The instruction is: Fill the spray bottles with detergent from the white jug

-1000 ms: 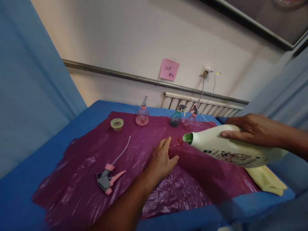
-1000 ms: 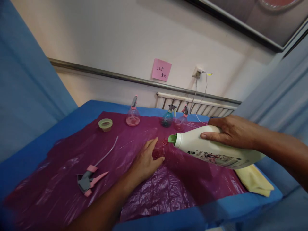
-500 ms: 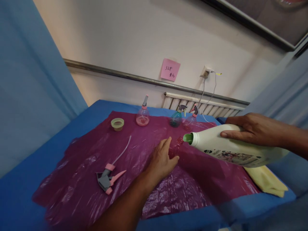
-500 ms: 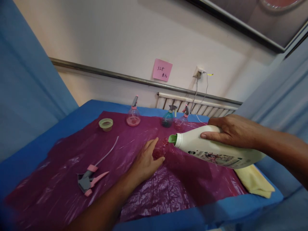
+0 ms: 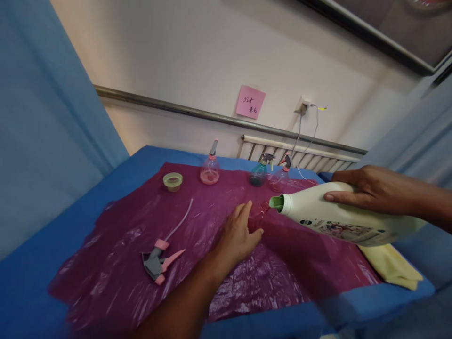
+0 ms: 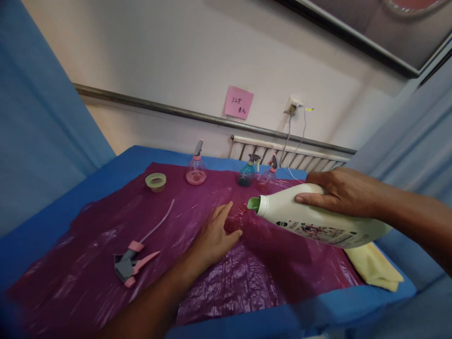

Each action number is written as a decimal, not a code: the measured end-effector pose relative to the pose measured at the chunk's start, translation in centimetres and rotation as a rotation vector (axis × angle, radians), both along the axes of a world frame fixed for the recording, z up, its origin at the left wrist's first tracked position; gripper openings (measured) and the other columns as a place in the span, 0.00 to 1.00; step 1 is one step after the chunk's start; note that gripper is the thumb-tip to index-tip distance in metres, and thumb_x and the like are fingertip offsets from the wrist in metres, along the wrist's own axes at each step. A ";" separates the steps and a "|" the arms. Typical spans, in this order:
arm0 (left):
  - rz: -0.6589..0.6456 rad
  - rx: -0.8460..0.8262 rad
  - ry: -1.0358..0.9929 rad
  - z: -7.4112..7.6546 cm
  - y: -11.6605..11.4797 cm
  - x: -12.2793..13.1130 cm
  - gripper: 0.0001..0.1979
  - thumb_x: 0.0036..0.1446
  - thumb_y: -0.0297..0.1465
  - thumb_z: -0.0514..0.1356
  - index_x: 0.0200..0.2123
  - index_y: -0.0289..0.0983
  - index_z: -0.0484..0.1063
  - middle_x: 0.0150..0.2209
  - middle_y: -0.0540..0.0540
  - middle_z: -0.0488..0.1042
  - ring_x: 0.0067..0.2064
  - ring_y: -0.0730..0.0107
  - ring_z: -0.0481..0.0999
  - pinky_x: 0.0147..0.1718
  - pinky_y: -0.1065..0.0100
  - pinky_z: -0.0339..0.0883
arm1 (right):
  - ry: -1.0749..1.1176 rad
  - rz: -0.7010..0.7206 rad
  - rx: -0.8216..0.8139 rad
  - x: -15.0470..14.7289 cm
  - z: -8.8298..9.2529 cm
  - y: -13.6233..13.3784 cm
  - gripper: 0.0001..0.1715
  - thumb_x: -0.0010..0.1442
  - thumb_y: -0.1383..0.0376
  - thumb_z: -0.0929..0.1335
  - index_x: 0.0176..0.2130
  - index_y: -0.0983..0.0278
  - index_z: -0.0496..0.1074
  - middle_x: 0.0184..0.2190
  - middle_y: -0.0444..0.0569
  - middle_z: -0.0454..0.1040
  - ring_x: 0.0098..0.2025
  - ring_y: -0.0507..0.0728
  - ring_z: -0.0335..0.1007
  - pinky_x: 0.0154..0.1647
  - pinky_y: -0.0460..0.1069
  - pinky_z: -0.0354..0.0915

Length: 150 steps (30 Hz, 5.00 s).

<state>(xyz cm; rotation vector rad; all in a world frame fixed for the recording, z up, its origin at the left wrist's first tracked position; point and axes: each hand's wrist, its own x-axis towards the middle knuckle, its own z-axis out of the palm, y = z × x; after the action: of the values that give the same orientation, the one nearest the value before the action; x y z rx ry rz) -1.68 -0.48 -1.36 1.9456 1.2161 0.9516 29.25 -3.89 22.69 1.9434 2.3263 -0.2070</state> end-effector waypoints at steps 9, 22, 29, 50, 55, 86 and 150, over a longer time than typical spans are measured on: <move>-0.005 0.009 0.009 -0.1 0.0 0.0 0.44 0.59 0.33 0.70 0.76 0.37 0.62 0.74 0.34 0.66 0.76 0.43 0.66 0.77 0.45 0.59 | -0.004 0.001 -0.012 -0.2 0.1 0.0 0.38 0.68 0.27 0.63 0.40 0.57 0.74 0.28 0.47 0.79 0.29 0.61 0.76 0.31 0.53 0.64; 0.004 0.006 0.007 -0.2 0.0 0.1 0.44 0.59 0.34 0.70 0.76 0.40 0.63 0.74 0.35 0.67 0.76 0.43 0.67 0.76 0.44 0.59 | -0.012 0.001 -0.025 0.0 0.3 0.1 0.37 0.68 0.28 0.64 0.41 0.56 0.74 0.28 0.46 0.79 0.30 0.60 0.76 0.32 0.53 0.63; 0.003 0.002 -0.007 -0.2 0.0 0.1 0.44 0.58 0.33 0.71 0.76 0.38 0.63 0.74 0.34 0.66 0.76 0.43 0.67 0.76 0.45 0.60 | -0.018 0.019 -0.012 -0.3 0.4 0.2 0.36 0.68 0.29 0.64 0.39 0.57 0.74 0.27 0.47 0.78 0.29 0.60 0.76 0.31 0.53 0.64; 0.008 0.009 0.020 -0.2 0.0 0.2 0.44 0.59 0.33 0.71 0.77 0.36 0.62 0.74 0.32 0.66 0.76 0.41 0.66 0.77 0.44 0.59 | -0.018 0.014 -0.030 -0.2 0.4 0.2 0.39 0.67 0.26 0.62 0.40 0.57 0.73 0.28 0.47 0.78 0.30 0.60 0.76 0.32 0.54 0.65; 0.006 0.006 0.043 0.0 0.0 0.2 0.45 0.60 0.33 0.70 0.77 0.33 0.61 0.75 0.32 0.66 0.76 0.42 0.67 0.76 0.46 0.60 | -0.013 0.011 -0.023 -0.3 0.4 0.2 0.38 0.67 0.27 0.63 0.41 0.57 0.74 0.28 0.47 0.79 0.30 0.60 0.76 0.33 0.54 0.65; 0.010 0.025 0.016 -0.3 0.0 0.3 0.44 0.59 0.32 0.71 0.77 0.34 0.62 0.74 0.32 0.67 0.75 0.42 0.68 0.76 0.44 0.62 | -0.019 0.016 -0.014 -0.4 0.5 0.3 0.38 0.68 0.28 0.63 0.42 0.56 0.75 0.28 0.46 0.79 0.29 0.59 0.77 0.32 0.53 0.65; 0.008 0.044 -0.005 -0.7 0.0 0.2 0.43 0.59 0.33 0.70 0.76 0.37 0.63 0.74 0.33 0.67 0.75 0.43 0.67 0.76 0.45 0.61 | -0.036 0.045 -0.002 -0.7 0.9 0.1 0.37 0.68 0.29 0.64 0.41 0.57 0.75 0.28 0.48 0.80 0.29 0.61 0.77 0.31 0.53 0.65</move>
<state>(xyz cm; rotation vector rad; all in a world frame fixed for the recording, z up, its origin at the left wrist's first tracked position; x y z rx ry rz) -1.47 -0.46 -2.06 1.9727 1.2101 0.9941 28.57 -3.76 23.55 1.8761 2.3430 -0.1688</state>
